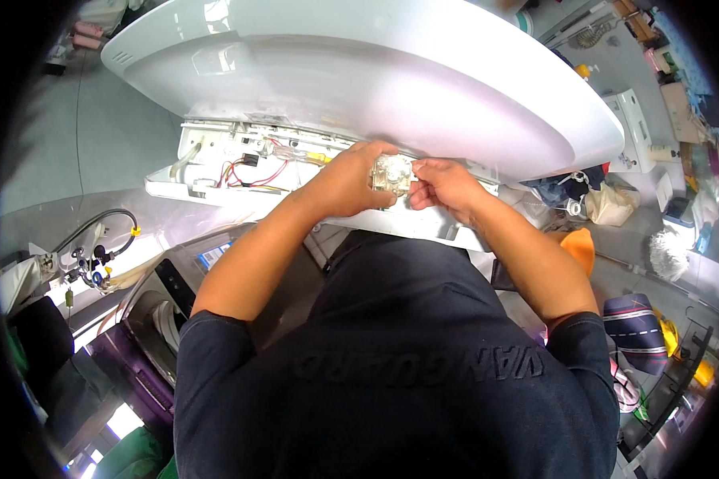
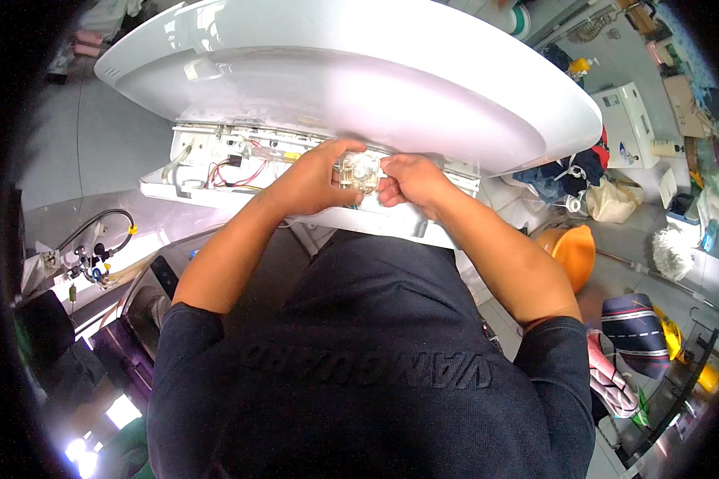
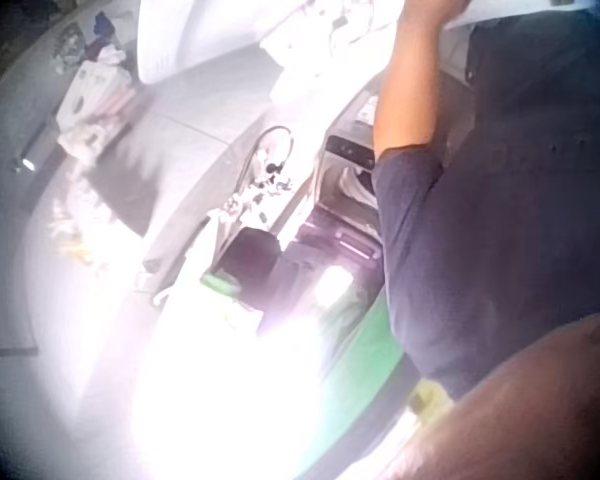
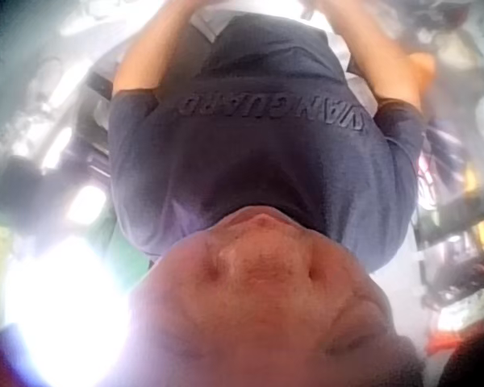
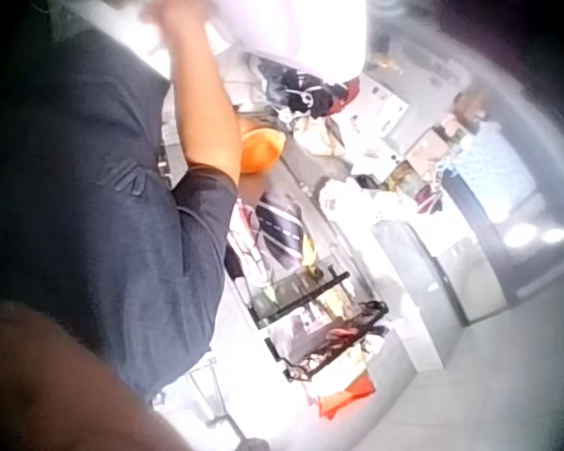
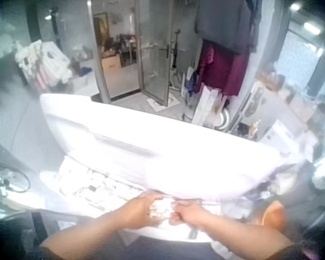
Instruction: The person works on the internal wiring of a white appliance, likely a washing machine, with the lid open. They use both hands to manipulate a small white component and its attached wires, repeatedly adjusting and connecting them within the machine's housing.
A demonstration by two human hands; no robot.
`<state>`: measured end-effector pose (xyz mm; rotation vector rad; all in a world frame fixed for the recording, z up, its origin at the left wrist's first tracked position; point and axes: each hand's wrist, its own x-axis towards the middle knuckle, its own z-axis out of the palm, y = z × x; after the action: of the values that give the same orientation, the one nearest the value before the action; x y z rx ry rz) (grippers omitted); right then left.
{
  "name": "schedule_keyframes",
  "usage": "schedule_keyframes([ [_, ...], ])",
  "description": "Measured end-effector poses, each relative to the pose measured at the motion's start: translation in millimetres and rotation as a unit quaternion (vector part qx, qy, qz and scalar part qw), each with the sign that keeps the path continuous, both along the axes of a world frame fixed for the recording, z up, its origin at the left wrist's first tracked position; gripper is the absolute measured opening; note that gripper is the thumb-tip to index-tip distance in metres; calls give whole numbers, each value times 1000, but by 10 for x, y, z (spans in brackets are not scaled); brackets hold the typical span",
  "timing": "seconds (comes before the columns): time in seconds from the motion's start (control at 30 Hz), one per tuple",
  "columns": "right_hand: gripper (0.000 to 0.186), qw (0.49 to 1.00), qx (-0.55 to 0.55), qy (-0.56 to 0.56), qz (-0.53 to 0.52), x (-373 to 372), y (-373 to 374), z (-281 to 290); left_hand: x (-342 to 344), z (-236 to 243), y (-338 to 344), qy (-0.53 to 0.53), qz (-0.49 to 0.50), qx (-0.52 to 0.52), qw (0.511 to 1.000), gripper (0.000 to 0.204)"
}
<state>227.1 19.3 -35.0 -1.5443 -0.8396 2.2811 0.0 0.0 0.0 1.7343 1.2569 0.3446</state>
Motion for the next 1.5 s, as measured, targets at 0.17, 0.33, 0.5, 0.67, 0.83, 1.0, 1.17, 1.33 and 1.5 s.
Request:
schedule_keyframes([
  [0.17,46,997,67,-26,0,13,-22,14,93,-34,6,39,14,103,994,70],
  [0.33,44,992,120,-42,11,-71,-82,-27,70,7,-30,38,17,144,989,61],
  [0.5,39,981,179,-64,28,-77,-109,-133,72,-39,-53,29,15,202,979,59],
  [0.67,35,974,207,-80,53,-81,-118,-28,56,-31,-64,20,10,200,980,59],
  [0.83,35,976,199,-69,56,-70,-127,-18,41,-24,-67,23,0,185,982,60],
  [1.0,36,972,211,-79,71,-49,-138,-39,42,74,-64,39,8,122,992,60],
  [1.17,34,971,214,-83,67,-65,-137,1,35,96,-49,50,13,97,994,61],
  [1.33,29,983,175,-57,21,-96,-131,-46,8,119,-51,50,20,75,996,62],
  [1.5,42,991,131,-22,4,-94,-119,-28,-23,126,-78,43,27,76,996,63],
])
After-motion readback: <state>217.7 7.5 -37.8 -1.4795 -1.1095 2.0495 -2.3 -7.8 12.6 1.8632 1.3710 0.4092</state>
